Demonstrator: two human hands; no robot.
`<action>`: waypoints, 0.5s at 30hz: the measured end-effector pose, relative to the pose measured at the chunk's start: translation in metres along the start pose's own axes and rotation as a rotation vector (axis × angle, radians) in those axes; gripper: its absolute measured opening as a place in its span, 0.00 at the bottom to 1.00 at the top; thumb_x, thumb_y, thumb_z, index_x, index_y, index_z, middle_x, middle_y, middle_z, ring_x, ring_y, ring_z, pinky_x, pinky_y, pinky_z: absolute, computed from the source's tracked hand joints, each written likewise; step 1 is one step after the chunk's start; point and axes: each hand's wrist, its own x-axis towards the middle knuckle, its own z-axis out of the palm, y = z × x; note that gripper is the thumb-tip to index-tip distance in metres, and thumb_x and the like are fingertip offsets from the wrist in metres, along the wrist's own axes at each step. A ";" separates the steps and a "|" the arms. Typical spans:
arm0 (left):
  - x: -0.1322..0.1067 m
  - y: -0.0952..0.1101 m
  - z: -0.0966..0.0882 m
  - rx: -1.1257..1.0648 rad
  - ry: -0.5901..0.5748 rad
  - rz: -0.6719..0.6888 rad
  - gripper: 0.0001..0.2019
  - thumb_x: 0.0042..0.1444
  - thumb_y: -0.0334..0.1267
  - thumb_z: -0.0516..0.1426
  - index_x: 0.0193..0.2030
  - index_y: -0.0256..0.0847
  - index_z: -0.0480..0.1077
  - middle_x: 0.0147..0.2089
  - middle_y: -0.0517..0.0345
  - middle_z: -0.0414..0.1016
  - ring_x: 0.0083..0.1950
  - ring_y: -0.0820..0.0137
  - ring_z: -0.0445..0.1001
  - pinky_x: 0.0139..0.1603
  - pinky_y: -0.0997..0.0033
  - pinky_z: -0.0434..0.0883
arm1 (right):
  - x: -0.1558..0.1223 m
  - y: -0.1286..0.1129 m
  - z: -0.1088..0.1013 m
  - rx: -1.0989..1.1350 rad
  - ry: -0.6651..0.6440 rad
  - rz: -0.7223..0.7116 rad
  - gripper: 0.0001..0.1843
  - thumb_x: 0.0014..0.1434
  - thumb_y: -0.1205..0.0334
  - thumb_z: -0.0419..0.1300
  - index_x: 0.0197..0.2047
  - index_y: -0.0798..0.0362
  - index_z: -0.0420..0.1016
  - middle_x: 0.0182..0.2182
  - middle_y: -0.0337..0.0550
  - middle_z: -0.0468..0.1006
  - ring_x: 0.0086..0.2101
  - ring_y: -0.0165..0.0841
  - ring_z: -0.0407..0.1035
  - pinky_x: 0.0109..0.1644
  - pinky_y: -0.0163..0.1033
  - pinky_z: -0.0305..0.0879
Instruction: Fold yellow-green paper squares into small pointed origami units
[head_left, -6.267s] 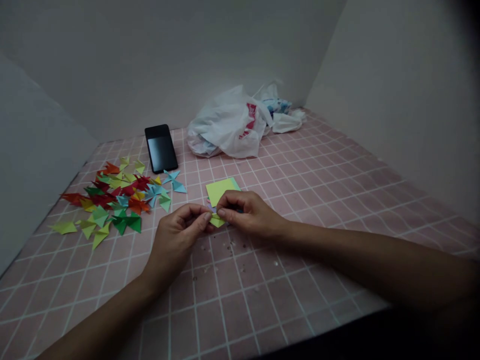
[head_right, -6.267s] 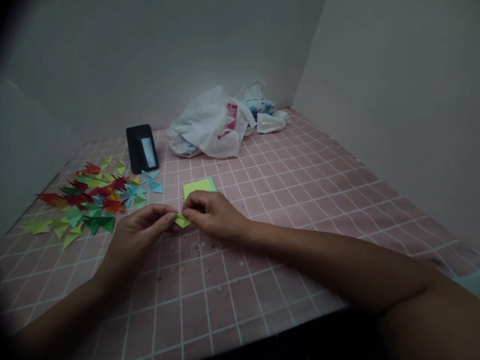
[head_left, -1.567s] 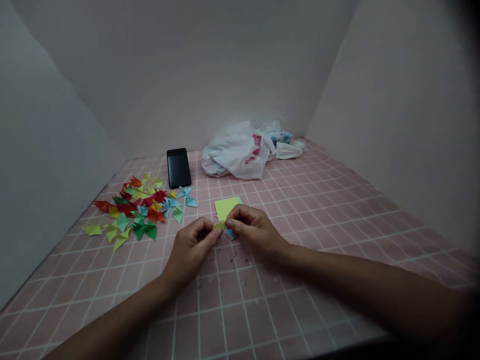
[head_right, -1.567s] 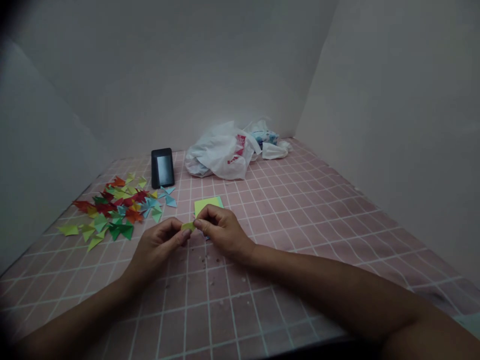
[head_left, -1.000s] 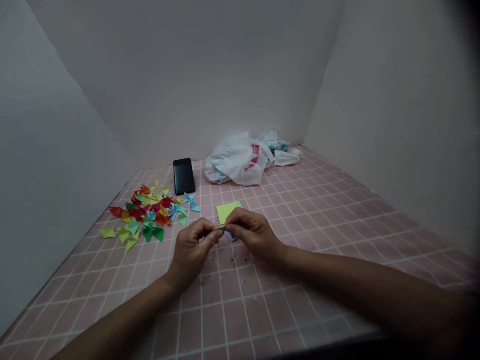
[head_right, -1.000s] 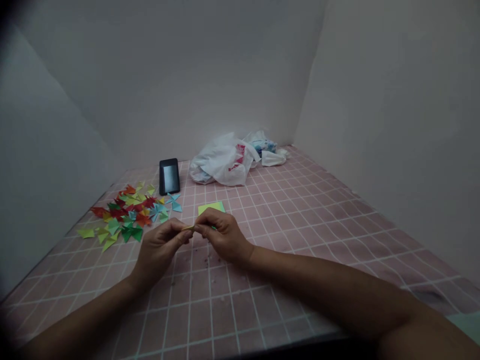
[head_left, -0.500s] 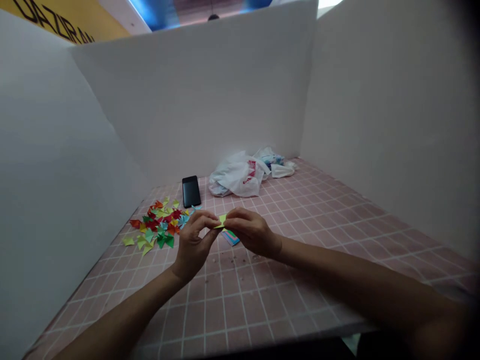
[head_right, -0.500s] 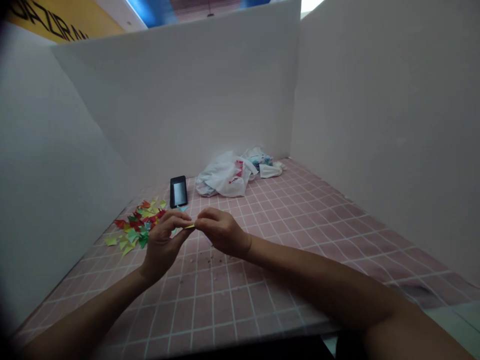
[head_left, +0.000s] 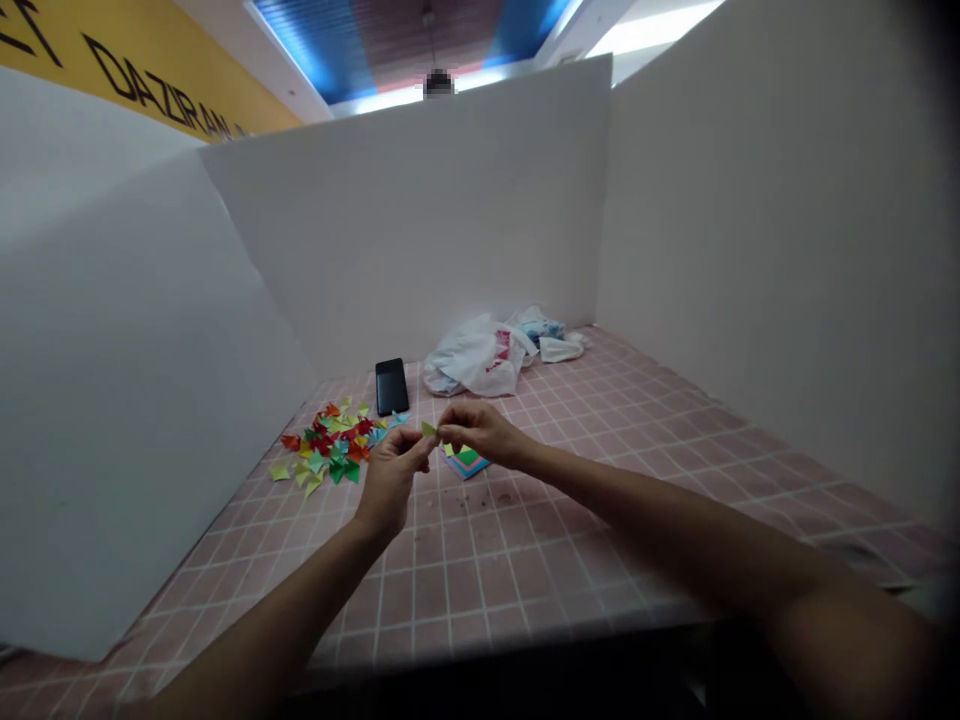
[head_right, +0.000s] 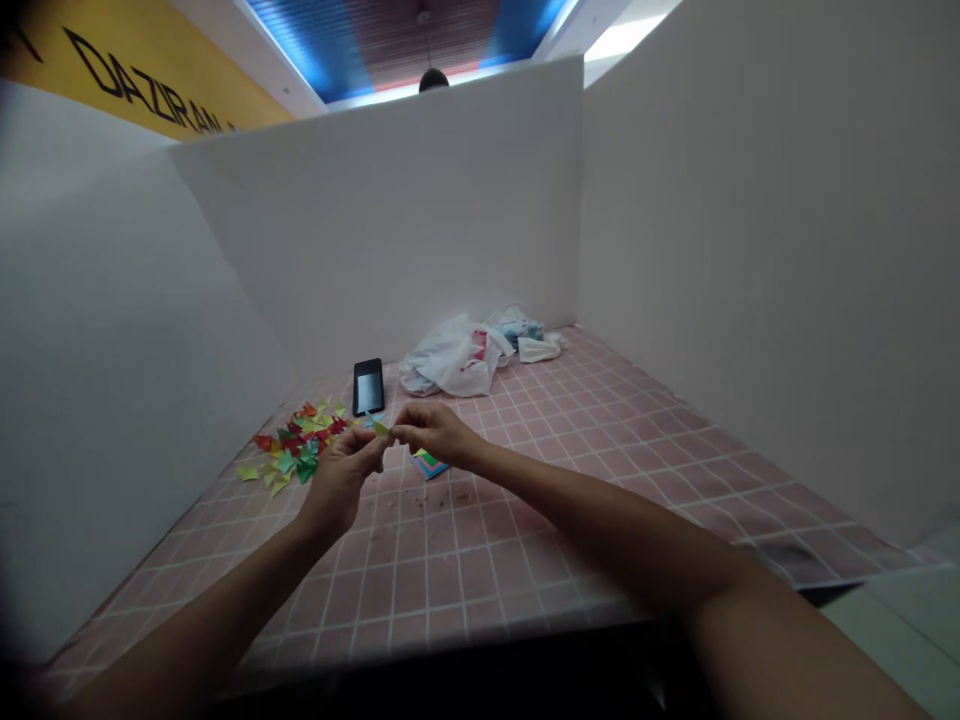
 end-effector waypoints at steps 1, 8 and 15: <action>-0.001 0.000 0.000 -0.026 0.006 -0.015 0.14 0.46 0.45 0.68 0.27 0.39 0.70 0.25 0.65 0.67 0.25 0.77 0.62 0.28 0.75 0.62 | 0.001 0.000 -0.001 0.019 -0.005 0.018 0.12 0.59 0.56 0.60 0.30 0.56 0.71 0.23 0.37 0.72 0.24 0.28 0.67 0.28 0.33 0.62; -0.007 -0.003 -0.005 -0.096 0.011 -0.098 0.15 0.43 0.45 0.68 0.26 0.38 0.68 0.24 0.66 0.66 0.24 0.78 0.63 0.28 0.76 0.63 | 0.002 -0.008 0.006 0.123 -0.116 0.117 0.13 0.54 0.55 0.66 0.31 0.57 0.72 0.24 0.35 0.72 0.24 0.26 0.67 0.27 0.31 0.62; -0.005 -0.004 -0.009 -0.067 -0.055 -0.118 0.15 0.45 0.48 0.67 0.29 0.38 0.73 0.26 0.62 0.70 0.26 0.75 0.67 0.31 0.73 0.68 | -0.001 -0.002 0.005 0.150 -0.138 0.190 0.10 0.56 0.59 0.63 0.29 0.56 0.71 0.20 0.34 0.71 0.21 0.25 0.65 0.26 0.30 0.60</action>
